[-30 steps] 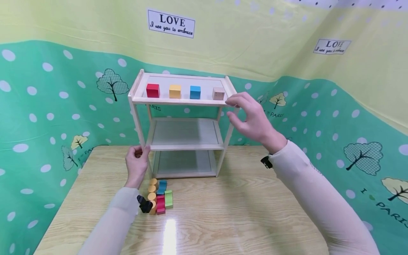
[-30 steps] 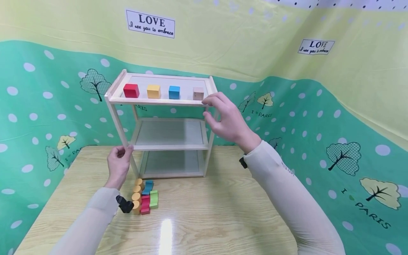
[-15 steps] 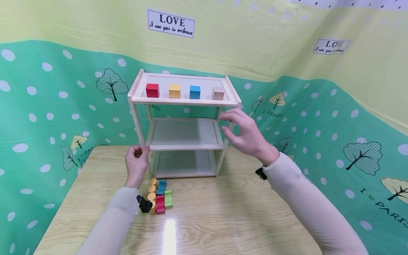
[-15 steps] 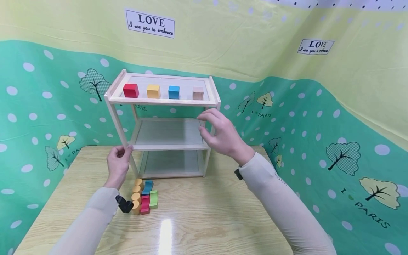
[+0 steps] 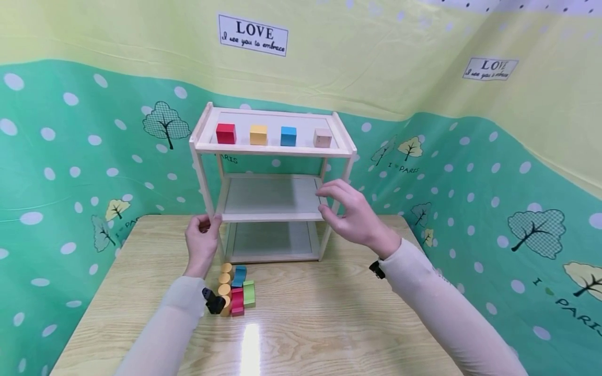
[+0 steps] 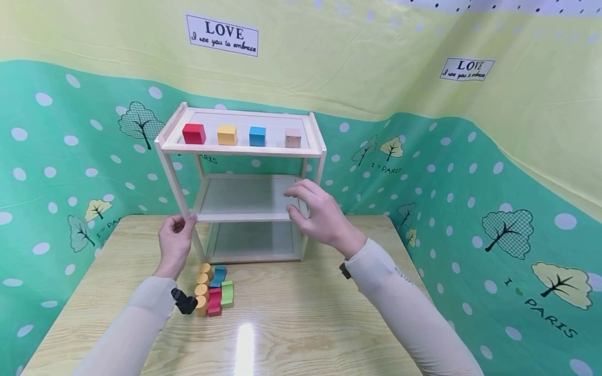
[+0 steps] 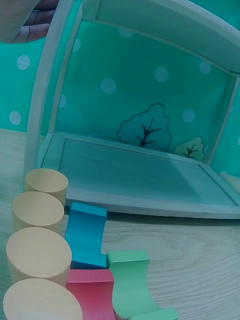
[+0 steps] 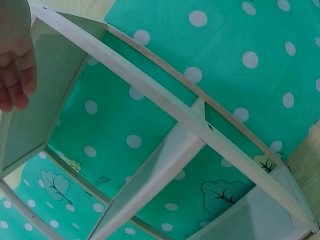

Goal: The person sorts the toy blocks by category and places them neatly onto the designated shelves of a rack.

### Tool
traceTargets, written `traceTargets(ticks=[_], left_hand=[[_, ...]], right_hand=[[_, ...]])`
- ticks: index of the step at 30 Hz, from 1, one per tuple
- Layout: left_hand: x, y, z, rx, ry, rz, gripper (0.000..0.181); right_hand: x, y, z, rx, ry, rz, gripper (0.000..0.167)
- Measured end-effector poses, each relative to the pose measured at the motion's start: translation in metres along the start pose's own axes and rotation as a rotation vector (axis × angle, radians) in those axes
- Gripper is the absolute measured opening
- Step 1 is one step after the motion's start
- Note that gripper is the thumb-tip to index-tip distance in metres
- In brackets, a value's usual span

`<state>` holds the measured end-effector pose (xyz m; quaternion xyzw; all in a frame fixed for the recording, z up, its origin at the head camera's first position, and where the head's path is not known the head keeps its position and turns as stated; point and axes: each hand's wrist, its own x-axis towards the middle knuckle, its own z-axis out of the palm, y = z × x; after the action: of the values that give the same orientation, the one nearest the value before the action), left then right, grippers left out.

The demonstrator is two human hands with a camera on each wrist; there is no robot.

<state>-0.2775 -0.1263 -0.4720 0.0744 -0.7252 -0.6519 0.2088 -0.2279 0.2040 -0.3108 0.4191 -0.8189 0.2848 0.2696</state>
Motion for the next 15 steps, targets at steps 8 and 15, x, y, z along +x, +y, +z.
traceTargets(ticks=[8,15], left_hand=[[-0.001,0.001,0.0,-0.009,0.004,0.014,0.039],[-0.001,0.001,0.0,-0.002,-0.004,-0.007,0.041]], right_hand=[[-0.006,0.001,0.016,0.038,0.005,0.004,0.022],[-0.012,0.001,0.029,0.051,-0.016,-0.004,0.023]])
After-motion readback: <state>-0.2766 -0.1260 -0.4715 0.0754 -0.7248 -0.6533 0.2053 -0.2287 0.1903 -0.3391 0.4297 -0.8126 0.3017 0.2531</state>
